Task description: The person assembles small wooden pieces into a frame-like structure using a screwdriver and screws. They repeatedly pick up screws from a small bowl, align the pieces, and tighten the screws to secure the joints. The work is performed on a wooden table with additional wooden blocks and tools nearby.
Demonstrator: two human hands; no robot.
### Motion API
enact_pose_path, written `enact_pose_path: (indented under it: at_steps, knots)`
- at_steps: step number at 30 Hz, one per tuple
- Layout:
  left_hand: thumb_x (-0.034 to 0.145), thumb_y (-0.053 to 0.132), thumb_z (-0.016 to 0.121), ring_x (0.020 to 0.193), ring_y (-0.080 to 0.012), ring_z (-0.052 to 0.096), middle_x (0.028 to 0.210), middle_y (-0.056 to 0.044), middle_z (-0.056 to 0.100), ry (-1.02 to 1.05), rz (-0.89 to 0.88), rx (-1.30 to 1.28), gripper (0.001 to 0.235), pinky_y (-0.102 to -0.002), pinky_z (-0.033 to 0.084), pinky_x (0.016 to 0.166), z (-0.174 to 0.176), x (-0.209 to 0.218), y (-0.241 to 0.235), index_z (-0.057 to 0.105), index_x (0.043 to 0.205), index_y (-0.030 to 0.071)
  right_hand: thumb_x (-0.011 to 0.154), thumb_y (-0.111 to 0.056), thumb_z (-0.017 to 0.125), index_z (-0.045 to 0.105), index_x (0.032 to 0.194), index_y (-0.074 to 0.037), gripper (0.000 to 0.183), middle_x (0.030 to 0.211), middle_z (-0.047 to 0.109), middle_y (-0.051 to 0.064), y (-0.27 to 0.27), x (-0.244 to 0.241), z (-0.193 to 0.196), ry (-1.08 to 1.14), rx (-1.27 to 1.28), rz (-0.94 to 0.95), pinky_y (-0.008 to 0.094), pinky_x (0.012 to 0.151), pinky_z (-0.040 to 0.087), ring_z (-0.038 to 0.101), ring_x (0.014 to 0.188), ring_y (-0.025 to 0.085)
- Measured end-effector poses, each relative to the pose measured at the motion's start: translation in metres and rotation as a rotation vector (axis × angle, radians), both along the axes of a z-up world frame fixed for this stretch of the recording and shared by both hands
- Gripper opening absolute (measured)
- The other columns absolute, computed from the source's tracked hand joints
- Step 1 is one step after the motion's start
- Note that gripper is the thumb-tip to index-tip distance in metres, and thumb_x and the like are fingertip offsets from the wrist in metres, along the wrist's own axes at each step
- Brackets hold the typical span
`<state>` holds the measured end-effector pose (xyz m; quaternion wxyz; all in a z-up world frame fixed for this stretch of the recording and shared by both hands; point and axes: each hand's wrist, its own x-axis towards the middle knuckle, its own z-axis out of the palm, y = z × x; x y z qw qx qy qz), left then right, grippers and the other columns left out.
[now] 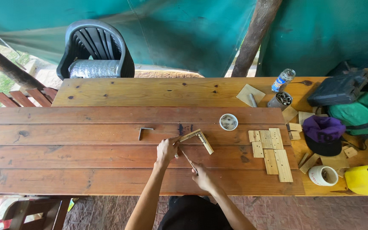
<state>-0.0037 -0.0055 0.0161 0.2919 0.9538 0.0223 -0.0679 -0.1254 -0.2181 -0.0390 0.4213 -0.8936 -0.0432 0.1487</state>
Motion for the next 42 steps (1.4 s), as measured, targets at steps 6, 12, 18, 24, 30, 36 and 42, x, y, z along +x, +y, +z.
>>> enact_pose_path:
  at_steps: [6,12,18,24,30,36,42]
  knots:
    - [0.091,0.038,0.066,0.09,-0.0445,0.074,0.097,-0.013,0.079,0.011,0.005,0.034,0.03,-0.06,0.06,0.085,0.012,-0.002,0.0,0.074,0.119,0.047,0.079,-0.021,0.079,0.07,0.129,-0.03,0.051,0.109,0.075,0.005,-0.04,-0.028,0.039,-0.091,0.044,-0.212,0.036,0.083,0.064,0.076,0.099,0.029]
    - [0.094,0.034,0.061,0.095,-0.0475,0.073,0.1,-0.018,0.078,0.032,-0.045,0.023,0.033,-0.062,0.058,0.089,0.025,-0.006,-0.002,0.074,0.124,0.041,0.079,-0.013,0.069,0.065,0.125,-0.02,0.047,0.111,0.063,0.014,-0.101,-0.061,0.028,-0.3,-0.171,-0.548,0.045,0.086,0.06,0.071,0.097,0.04]
    - [0.094,0.035,0.062,0.094,-0.0468,0.073,0.1,-0.018,0.078,0.034,-0.032,0.027,0.034,-0.061,0.059,0.087,0.017,-0.005,-0.001,0.072,0.125,0.043,0.083,-0.003,0.07,0.061,0.138,-0.01,0.057,0.113,0.061,0.027,-0.13,-0.036,0.011,-0.455,-0.228,-0.532,0.053,0.088,0.051,0.063,0.102,0.05]
    - [0.094,0.033,0.062,0.097,-0.0444,0.073,0.101,-0.014,0.079,0.058,-0.007,0.01,0.036,-0.058,0.059,0.09,0.018,-0.005,-0.002,0.07,0.127,0.045,0.082,-0.004,0.073,0.063,0.133,-0.011,0.052,0.11,0.06,0.022,-0.136,-0.013,-0.009,-0.509,-0.283,-0.498,0.051,0.085,0.049,0.064,0.1,0.046]
    - [0.093,0.036,0.063,0.097,-0.0425,0.073,0.1,-0.014,0.079,0.061,0.004,0.042,0.034,-0.058,0.059,0.089,0.015,-0.004,-0.004,0.071,0.125,0.047,0.098,-0.041,0.063,0.061,0.128,-0.036,0.031,0.114,0.061,0.003,-0.078,0.012,-0.042,-0.588,-0.606,-0.624,0.041,0.096,0.048,0.062,0.115,0.026]
    - [0.095,0.034,0.061,0.098,-0.0459,0.072,0.1,-0.018,0.078,0.036,0.022,0.018,0.033,-0.061,0.059,0.089,0.02,-0.009,-0.006,0.071,0.125,0.043,0.104,-0.052,0.058,0.067,0.123,-0.017,0.041,0.099,0.078,0.014,0.041,0.054,0.043,-0.057,0.195,-0.336,0.036,0.069,0.063,0.077,0.089,0.029]
    - [0.097,0.037,0.059,0.094,-0.0436,0.074,0.096,-0.013,0.079,0.017,-0.031,0.058,0.032,-0.06,0.06,0.085,0.011,-0.008,0.0,0.071,0.125,0.044,0.103,-0.042,0.057,0.068,0.117,-0.009,0.037,0.088,0.076,0.01,0.073,0.105,0.021,0.238,0.426,-0.44,0.028,0.058,0.065,0.077,0.073,0.019]
